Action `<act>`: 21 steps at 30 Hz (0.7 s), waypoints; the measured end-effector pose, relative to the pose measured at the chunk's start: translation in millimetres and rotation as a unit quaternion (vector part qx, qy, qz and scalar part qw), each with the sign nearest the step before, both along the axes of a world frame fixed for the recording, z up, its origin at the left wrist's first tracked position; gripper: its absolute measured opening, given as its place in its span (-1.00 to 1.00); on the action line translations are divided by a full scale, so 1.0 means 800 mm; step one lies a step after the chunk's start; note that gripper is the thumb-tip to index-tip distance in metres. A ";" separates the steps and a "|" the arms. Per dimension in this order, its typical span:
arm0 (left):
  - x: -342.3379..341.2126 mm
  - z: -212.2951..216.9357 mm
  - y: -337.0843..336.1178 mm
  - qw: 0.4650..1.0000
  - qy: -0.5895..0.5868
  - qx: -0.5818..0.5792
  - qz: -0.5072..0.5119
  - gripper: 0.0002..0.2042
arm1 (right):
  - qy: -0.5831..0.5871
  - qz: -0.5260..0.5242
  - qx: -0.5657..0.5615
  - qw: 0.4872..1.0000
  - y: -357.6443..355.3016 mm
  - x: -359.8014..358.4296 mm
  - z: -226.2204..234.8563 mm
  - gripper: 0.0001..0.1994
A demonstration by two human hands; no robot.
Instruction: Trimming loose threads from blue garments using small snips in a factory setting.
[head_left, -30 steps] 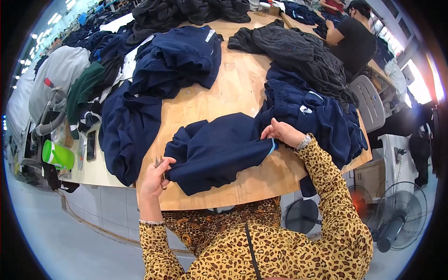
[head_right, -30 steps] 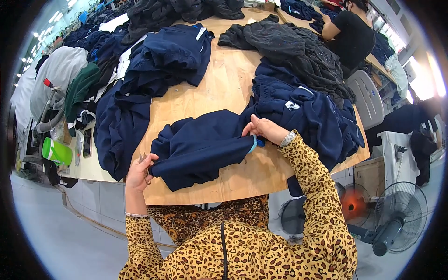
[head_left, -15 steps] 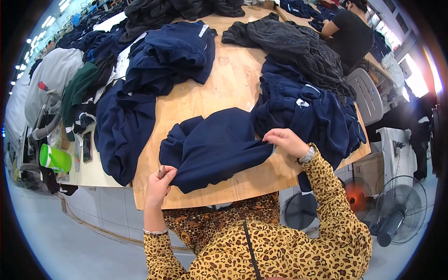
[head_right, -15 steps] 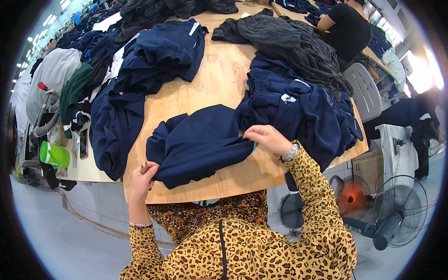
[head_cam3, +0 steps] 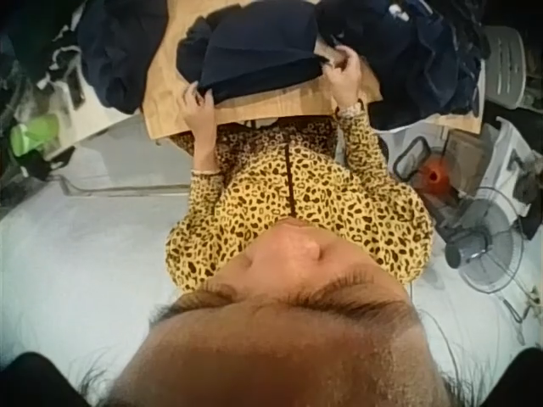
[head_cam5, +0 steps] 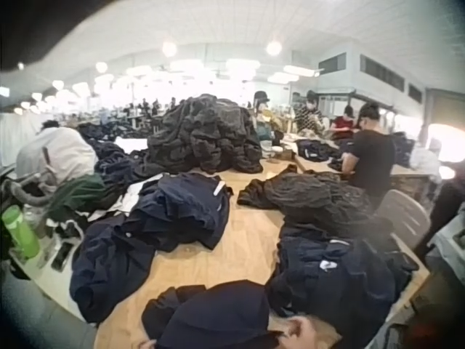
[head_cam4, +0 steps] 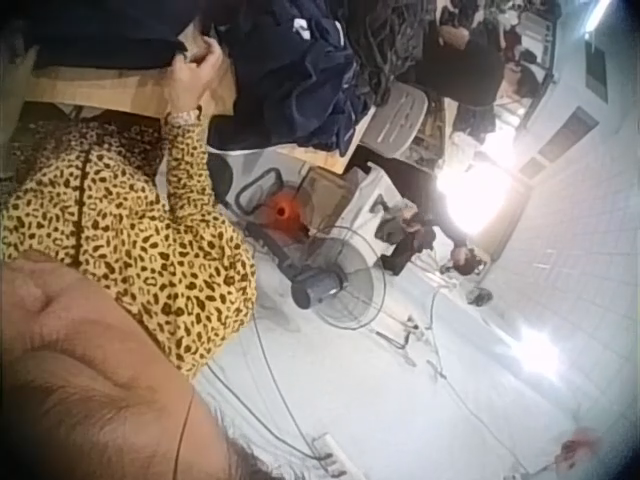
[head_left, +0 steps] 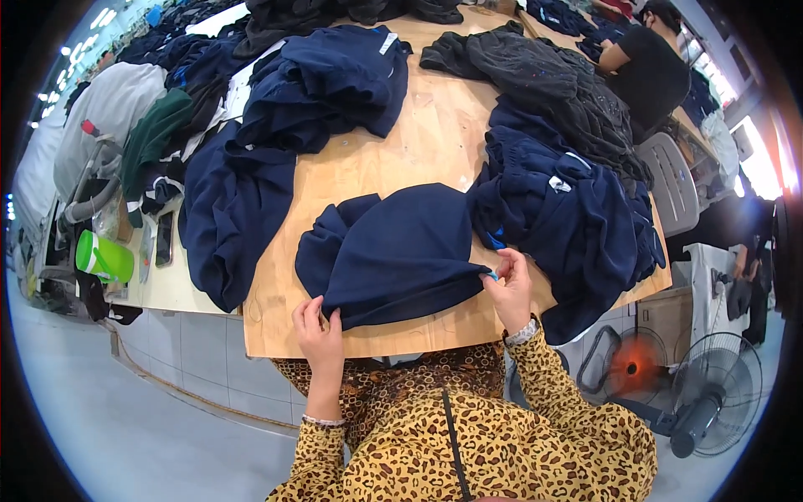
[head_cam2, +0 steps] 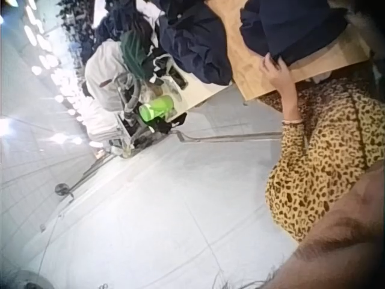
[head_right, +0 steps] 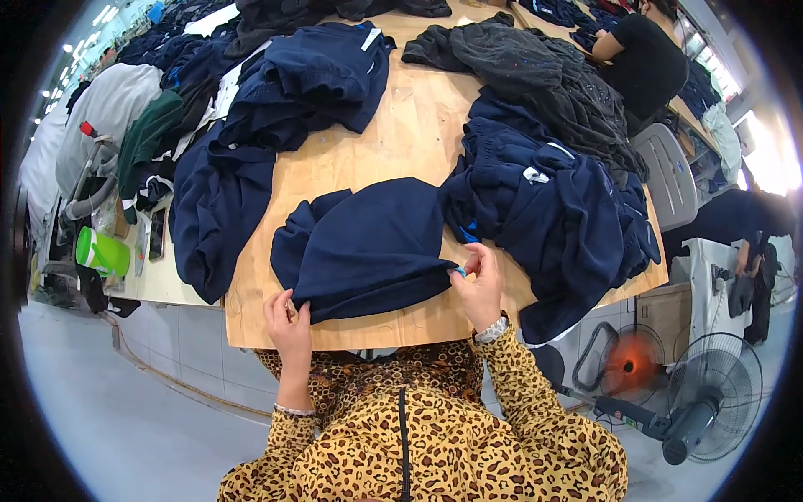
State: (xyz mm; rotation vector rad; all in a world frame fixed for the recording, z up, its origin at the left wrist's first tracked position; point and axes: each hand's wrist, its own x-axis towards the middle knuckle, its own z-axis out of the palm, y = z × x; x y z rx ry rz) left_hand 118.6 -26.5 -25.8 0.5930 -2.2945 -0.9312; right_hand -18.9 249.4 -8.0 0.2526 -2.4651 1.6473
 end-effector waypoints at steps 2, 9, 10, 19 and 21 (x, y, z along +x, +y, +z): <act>-0.001 -0.009 -0.007 0.999 -0.029 0.011 0.016 -0.84 | -0.002 -0.016 -0.010 1.000 -0.001 0.003 -0.003 -0.64; 0.011 -0.018 -0.027 0.983 0.131 -0.041 0.118 -0.89 | 0.223 -0.165 0.097 0.956 0.021 0.011 -0.001 -0.68; 0.012 -0.019 -0.030 0.983 0.135 -0.053 0.107 -0.85 | 0.267 -0.184 0.120 0.938 0.023 0.011 0.004 -0.65; 0.016 -0.013 -0.024 0.981 0.109 0.159 0.028 -0.85 | 0.338 -0.206 0.152 0.906 0.043 0.008 -0.011 -0.56; 0.014 0.014 -0.012 0.955 0.090 0.282 0.016 -0.84 | 0.290 -0.206 0.088 0.930 0.051 0.009 -0.023 -0.55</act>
